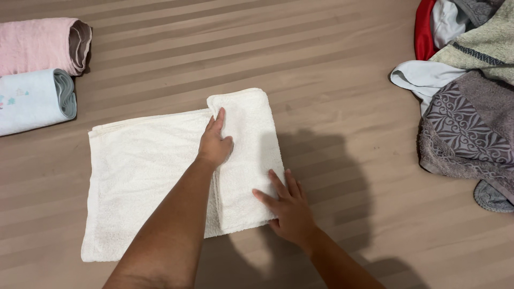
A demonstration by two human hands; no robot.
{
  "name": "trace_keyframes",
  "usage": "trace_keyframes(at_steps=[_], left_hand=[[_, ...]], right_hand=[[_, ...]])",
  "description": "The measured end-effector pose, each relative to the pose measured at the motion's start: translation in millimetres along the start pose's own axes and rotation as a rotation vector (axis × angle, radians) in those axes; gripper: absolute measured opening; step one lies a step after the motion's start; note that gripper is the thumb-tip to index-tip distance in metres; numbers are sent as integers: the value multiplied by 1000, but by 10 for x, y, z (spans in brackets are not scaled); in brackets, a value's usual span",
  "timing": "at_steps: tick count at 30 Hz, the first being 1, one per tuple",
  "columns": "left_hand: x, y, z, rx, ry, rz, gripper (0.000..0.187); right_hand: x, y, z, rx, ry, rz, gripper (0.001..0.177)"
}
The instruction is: The person folds several towels one by one on a bed and stacks them neatly. Each towel is unfolded, smoothed, folded in half multiple times, and placed on top of the previous folded towels.
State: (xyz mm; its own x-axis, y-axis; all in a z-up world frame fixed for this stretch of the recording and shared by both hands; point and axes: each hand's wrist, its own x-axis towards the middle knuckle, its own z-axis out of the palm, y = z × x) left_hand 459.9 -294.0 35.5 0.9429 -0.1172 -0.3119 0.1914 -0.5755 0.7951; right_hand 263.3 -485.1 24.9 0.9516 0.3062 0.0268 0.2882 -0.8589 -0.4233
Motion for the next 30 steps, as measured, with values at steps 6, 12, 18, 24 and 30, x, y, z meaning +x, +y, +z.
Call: trace_keyframes(at_steps=[6,12,18,24,30], left_hand=[[-49,104,41,-231,-62,-4,87],[-64,200,-31,36,3,-50,85],[-132,368,311,768,148,179,66],[-148,328,490,793,-66,250,55],[-334,779,748,526,59,106,77]], right_hand=[[-224,213,168,69,214,-46,59],[-223,129,-2,25,98,-38,59],[125,-91,-87,57,206,33,64],[251,-98,96,6,146,91,67],[131,38,-121,805,223,581,65]])
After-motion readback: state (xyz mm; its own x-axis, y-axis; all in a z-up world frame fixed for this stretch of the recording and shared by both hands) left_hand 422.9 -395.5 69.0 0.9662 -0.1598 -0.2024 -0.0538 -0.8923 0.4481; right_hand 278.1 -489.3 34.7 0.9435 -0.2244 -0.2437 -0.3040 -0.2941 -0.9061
